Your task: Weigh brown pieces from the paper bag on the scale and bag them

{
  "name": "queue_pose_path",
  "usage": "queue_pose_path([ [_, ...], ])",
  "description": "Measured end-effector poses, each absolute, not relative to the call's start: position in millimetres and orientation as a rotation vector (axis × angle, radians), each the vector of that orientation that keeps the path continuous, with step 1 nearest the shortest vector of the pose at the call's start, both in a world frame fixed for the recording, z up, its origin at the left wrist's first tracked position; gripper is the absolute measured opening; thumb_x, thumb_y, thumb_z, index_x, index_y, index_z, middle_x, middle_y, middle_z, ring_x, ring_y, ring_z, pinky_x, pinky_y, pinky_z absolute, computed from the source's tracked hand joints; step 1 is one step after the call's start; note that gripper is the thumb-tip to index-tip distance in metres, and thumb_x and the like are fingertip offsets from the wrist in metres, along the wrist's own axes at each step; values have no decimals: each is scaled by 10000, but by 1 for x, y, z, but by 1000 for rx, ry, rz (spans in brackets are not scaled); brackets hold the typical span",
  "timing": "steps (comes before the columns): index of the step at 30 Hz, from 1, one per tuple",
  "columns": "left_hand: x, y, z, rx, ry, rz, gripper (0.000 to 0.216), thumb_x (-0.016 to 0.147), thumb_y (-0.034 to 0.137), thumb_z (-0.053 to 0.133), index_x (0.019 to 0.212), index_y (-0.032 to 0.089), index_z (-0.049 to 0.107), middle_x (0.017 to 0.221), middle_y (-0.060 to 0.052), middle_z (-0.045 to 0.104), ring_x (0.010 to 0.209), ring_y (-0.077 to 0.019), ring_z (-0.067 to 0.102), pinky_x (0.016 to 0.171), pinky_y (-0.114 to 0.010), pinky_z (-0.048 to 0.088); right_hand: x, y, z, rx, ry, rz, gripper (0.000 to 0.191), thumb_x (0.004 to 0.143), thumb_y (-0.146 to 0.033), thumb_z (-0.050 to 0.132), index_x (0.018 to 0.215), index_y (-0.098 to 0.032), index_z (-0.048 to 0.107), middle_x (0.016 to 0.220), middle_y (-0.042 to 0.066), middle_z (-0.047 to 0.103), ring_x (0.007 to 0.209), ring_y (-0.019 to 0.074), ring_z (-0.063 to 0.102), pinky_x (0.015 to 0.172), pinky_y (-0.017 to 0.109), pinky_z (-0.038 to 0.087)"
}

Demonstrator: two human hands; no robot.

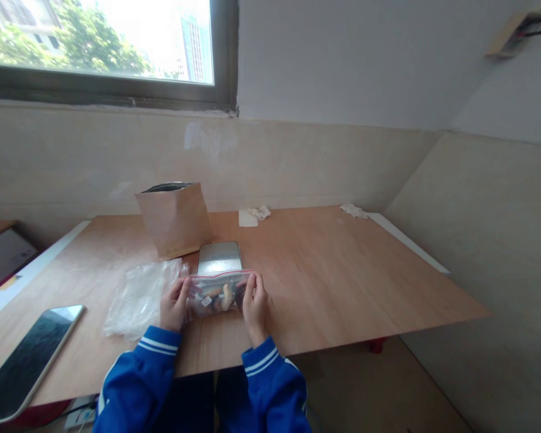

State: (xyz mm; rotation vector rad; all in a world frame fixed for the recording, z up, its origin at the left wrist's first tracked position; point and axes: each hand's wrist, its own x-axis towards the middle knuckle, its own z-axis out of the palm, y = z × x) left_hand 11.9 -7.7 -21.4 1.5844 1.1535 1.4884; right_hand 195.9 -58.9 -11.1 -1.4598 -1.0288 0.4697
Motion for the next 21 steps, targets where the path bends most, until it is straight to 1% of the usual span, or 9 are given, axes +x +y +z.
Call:
queue_pose_path([
  [3,12,-11,-21,1507,1234,1506,328,787,504,603,837,200,716,706,-47,700,643,-194,644,581,-314,524,196,-59,-13,-1463,-1008,452,390,955,-499,256,866,-219,513,723,37,649,687,184,626,704,290,473],
  [6,12,-15,-18,1411,1281,1550,306,729,472,679,815,181,720,768,-53,717,689,-188,659,597,-289,529,196,-59,-15,-1475,-971,406,384,945,-500,290,954,-200,530,708,34,627,655,189,612,653,285,473],
  [9,13,-16,-17,1366,1239,1557,298,710,451,704,781,162,711,741,-58,711,711,-193,668,638,-294,539,196,-59,-15,-1478,-954,380,391,938,-497,312,986,-186,545,740,50,633,655,192,608,633,283,472],
  [13,13,-16,-18,1382,1172,1511,322,743,467,666,824,158,702,759,-67,708,724,-195,666,660,-306,538,197,-60,-16,-1457,-938,376,403,936,-496,324,999,-177,562,743,54,645,667,195,622,647,287,474],
  [16,11,-18,-18,1467,1161,1479,342,782,474,622,906,165,702,865,-77,713,837,-204,663,772,-322,524,197,-59,-18,-1422,-921,373,384,933,-491,347,987,-179,565,748,50,654,677,188,627,661,287,477],
  [18,10,-20,-17,1513,1174,1452,347,804,472,595,938,170,699,923,-78,710,900,-211,653,832,-330,506,197,-58,-20,-1397,-898,372,369,926,-494,367,944,-182,565,720,39,653,649,180,619,646,283,476],
  [21,10,-22,-15,1517,1225,1446,342,806,479,587,910,170,689,878,-64,711,866,-208,656,806,-321,508,198,-57,-24,-1379,-855,371,354,911,-496,403,891,-184,568,712,34,659,612,164,605,607,268,471],
])
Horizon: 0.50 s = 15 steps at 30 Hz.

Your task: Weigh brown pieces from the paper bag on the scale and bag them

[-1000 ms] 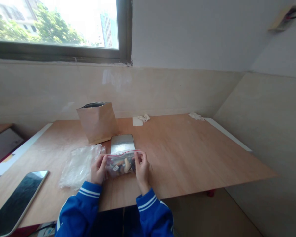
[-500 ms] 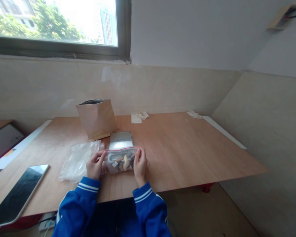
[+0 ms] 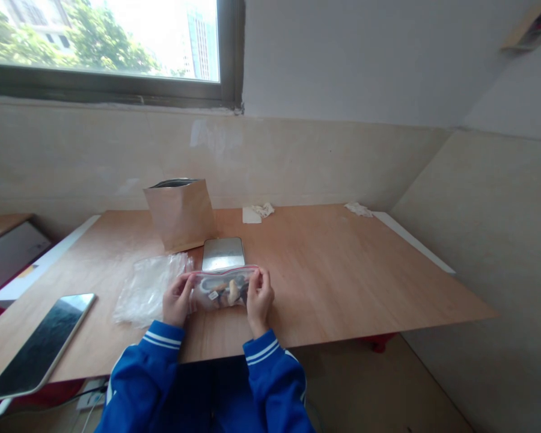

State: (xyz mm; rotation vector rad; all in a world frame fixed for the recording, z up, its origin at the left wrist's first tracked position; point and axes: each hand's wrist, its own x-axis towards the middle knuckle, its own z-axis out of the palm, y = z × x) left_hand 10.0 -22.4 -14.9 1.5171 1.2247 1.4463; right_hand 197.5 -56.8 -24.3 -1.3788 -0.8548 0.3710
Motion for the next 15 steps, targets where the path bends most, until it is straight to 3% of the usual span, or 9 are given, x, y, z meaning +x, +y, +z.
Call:
queue_pose_path([
  [15,14,-26,-10,1510,1268,1541,313,807,476,579,778,168,625,713,-16,637,682,-151,601,667,-275,475,196,-60,-19,-1298,-827,534,387,875,-543,450,798,-184,572,683,20,632,587,145,570,529,240,449],
])
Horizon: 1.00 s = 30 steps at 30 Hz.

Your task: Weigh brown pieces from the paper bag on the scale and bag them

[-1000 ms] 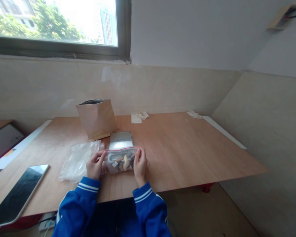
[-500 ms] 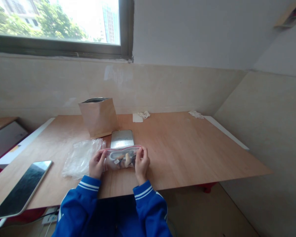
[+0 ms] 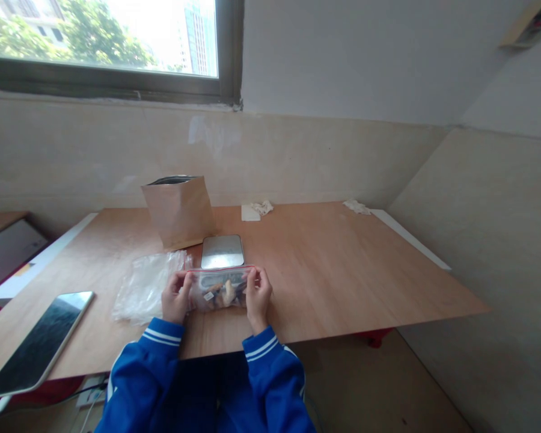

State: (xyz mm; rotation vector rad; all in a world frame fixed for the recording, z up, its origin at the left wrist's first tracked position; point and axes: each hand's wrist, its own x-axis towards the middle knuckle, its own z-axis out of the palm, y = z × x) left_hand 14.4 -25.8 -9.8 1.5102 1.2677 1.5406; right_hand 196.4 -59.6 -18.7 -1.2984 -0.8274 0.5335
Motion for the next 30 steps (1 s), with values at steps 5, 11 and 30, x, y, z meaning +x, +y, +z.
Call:
queue_pose_path([
  [5,16,-26,-11,1421,1103,1494,296,779,455,629,832,165,600,767,-30,628,720,-162,607,696,-292,487,197,-62,-17,-1241,-859,654,347,867,-538,478,860,-203,567,732,-1,604,605,139,559,537,234,440],
  [11,17,-24,-11,1334,1110,1494,297,741,446,674,788,161,607,784,-37,637,744,-168,610,713,-303,496,197,-61,-16,-1242,-896,593,275,838,-470,567,867,-197,598,829,16,629,738,162,587,662,262,463],
  [30,17,-26,-5,1343,1163,1515,324,765,471,641,878,170,606,731,-9,606,685,-148,582,651,-270,468,197,-59,-17,-1295,-875,625,408,834,-521,543,944,-151,678,813,71,695,745,197,620,671,295,478],
])
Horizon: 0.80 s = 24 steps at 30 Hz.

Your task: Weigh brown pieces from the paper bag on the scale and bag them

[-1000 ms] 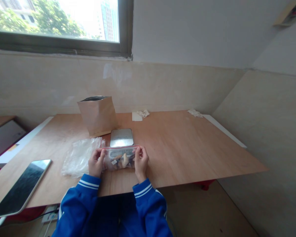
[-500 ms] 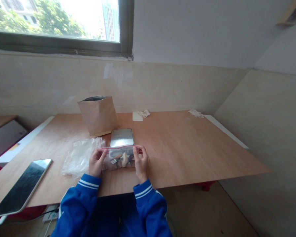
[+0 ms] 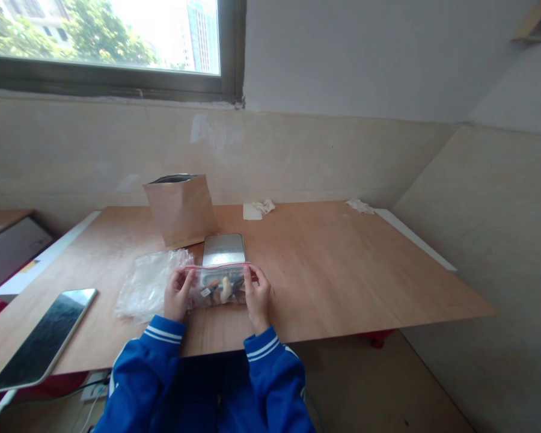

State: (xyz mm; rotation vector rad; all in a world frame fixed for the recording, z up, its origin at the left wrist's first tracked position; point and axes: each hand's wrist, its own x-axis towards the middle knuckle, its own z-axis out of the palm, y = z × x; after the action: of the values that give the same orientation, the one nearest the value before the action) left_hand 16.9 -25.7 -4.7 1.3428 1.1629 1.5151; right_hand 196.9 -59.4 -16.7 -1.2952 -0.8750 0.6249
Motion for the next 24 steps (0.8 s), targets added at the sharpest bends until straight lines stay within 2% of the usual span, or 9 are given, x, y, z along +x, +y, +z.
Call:
queue_pose_path([
  [4,16,-25,-9,1432,1202,1511,324,784,497,610,778,174,581,684,0,564,653,-145,550,639,-277,453,197,-58,-17,-1312,-902,608,409,832,-525,542,936,-154,680,852,77,702,738,193,618,662,293,478],
  [14,15,-23,-14,1489,1272,1535,389,770,561,591,825,176,566,723,-12,560,678,-155,550,658,-299,454,197,-58,-17,-1269,-884,694,370,827,-509,556,895,-162,664,840,62,688,753,180,623,674,279,484],
  [18,17,-25,-10,1412,1187,1531,375,779,547,590,836,177,562,715,-7,560,663,-145,553,654,-290,464,197,-58,-18,-1154,-854,825,355,811,-495,587,898,-157,654,782,38,663,720,162,613,662,268,491],
  [24,19,-27,-3,1304,1090,1517,324,719,458,690,819,167,589,779,-27,626,757,-167,604,723,-296,499,195,-58,-15,-1048,-860,974,373,766,-479,649,957,-159,669,858,52,697,770,183,645,679,286,519],
])
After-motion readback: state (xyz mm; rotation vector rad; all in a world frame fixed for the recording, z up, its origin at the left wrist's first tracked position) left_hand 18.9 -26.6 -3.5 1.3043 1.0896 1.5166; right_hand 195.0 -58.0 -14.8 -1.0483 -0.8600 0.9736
